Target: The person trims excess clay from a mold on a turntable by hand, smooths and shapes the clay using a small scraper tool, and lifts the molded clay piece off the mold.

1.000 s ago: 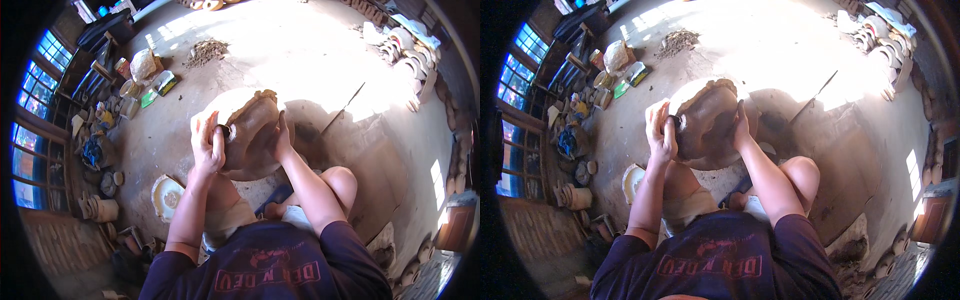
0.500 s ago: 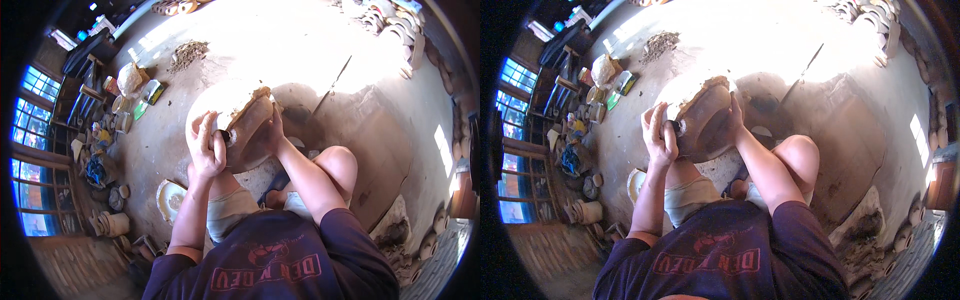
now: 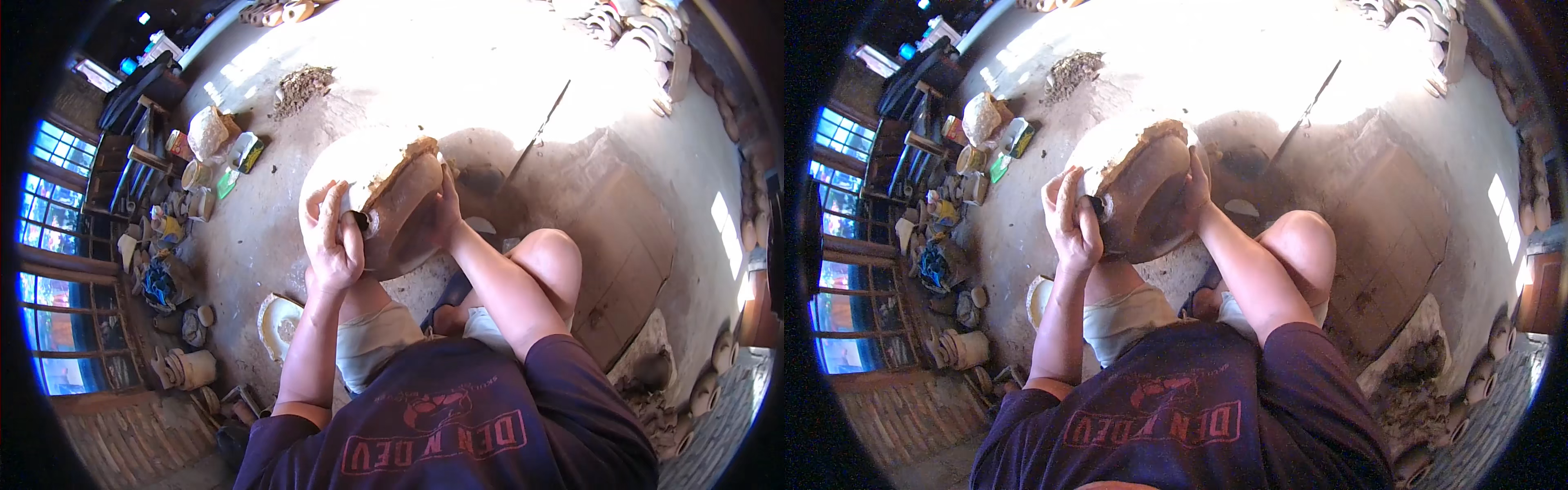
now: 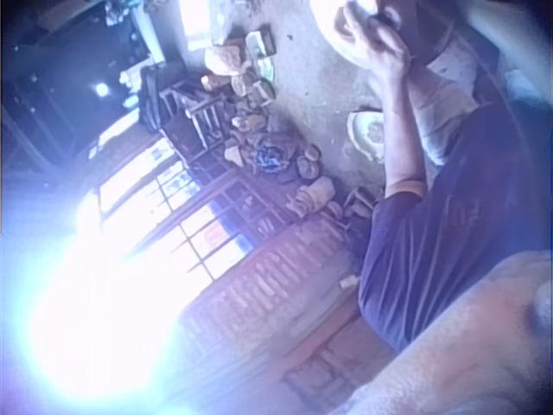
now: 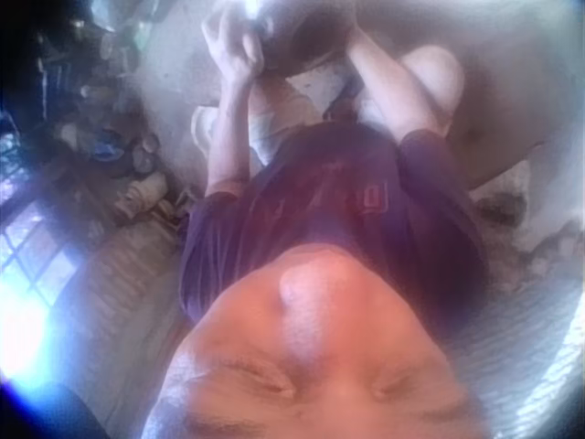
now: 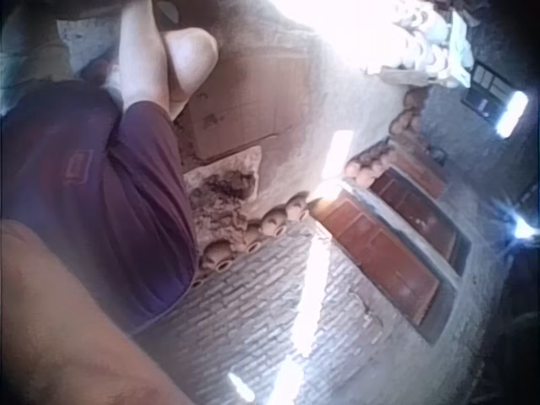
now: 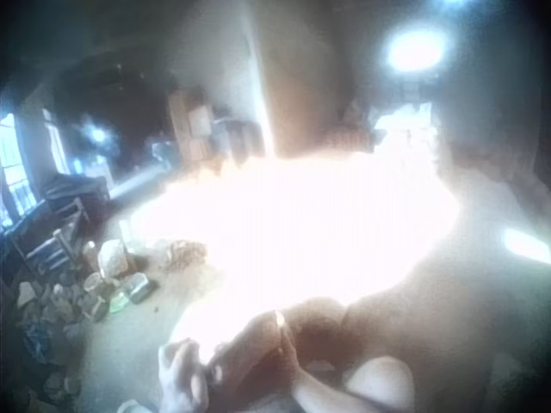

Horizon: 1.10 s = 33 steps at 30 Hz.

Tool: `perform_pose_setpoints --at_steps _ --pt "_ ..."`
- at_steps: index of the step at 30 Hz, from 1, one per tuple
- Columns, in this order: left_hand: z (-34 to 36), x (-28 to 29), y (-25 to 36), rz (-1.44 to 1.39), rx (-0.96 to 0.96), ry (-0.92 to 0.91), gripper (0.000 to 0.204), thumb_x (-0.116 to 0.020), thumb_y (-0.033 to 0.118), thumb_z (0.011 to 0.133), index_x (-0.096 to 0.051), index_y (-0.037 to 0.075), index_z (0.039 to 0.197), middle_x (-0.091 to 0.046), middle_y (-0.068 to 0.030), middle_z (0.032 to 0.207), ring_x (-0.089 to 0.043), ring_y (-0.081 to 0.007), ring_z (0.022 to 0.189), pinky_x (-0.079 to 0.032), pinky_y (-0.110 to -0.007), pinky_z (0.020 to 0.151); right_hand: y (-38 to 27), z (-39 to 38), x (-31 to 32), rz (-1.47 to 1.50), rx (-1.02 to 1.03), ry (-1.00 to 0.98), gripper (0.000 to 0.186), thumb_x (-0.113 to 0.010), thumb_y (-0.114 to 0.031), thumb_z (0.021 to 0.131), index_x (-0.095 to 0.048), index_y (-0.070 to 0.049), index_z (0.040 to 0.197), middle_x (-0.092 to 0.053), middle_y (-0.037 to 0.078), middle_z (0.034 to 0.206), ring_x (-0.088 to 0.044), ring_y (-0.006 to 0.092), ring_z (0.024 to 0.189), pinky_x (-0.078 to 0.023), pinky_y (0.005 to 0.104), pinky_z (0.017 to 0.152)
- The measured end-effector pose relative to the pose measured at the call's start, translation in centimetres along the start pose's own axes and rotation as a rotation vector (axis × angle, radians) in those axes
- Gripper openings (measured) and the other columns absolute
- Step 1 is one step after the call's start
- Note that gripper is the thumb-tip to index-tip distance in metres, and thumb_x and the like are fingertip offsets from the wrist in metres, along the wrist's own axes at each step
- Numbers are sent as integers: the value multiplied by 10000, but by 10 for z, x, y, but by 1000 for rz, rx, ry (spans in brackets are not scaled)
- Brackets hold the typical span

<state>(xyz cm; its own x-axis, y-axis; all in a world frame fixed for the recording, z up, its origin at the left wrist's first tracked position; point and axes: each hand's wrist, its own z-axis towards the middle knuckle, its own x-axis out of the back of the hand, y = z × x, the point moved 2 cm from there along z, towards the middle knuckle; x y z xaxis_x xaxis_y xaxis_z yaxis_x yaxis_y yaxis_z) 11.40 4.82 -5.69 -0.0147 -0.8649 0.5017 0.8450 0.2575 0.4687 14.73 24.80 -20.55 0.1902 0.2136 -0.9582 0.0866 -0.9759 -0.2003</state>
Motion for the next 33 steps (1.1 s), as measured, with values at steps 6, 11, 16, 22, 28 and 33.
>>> perform_pose_setpoints --at_steps 6,11,16,22,28,33 --pt "3 -4 2 -18 -25 -12 456 -536 -88 842 -657 -68 1282 -625 -267 1240 -605 -416 1184 -458 -494 1072 -1 -6 0 23 24 -27 954 -360 -820 971 -474 -89 1572 -513 193 1575 -494 423 1433 -372 596 1211" --pt "5 -6 2 -9 -31 -28 448 -532 -85 845 -656 -68 1275 -627 -265 1231 -606 -418 1179 -458 -494 1070 -1 -6 1 29 41 -97 973 -346 -841 959 -478 -98 1572 -511 189 1578 -492 404 1441 -381 578 1211" --pt "5 -6 -1 25 -55 -49 456 -506 -45 918 -623 -32 1359 -602 -246 1269 -595 -376 1182 -464 -456 1067 -1 -11 -6 40 56 -25 966 -353 -844 955 -484 -110 1569 -512 191 1575 -491 411 1439 -377 599 1208" --pt "3 -9 -4 42 -17 -50 453 -508 -23 942 -617 -10 1382 -599 -229 1269 -584 -354 1175 -460 -447 1058 0 -15 -6 25 45 22 937 -380 -825 962 -486 -118 1568 -513 189 1572 -484 419 1440 -369 616 1209" --pt "4 -12 -6 -3 -20 -11 431 -518 -1 959 -635 11 1374 -600 -215 1272 -586 -339 1175 -463 -435 1048 0 -10 0 55 87 -36 916 -396 -818 961 -486 -140 1570 -514 184 1569 -474 423 1446 -353 616 1218" --pt "7 -10 -7 -1 33 -23 428 -529 -19 943 -647 7 1353 -606 -221 1267 -600 -352 1183 -472 -437 1052 0 -13 0 71 69 59 906 -395 -814 961 -477 -154 1578 -488 184 1590 -432 430 1475 -310 635 1233"
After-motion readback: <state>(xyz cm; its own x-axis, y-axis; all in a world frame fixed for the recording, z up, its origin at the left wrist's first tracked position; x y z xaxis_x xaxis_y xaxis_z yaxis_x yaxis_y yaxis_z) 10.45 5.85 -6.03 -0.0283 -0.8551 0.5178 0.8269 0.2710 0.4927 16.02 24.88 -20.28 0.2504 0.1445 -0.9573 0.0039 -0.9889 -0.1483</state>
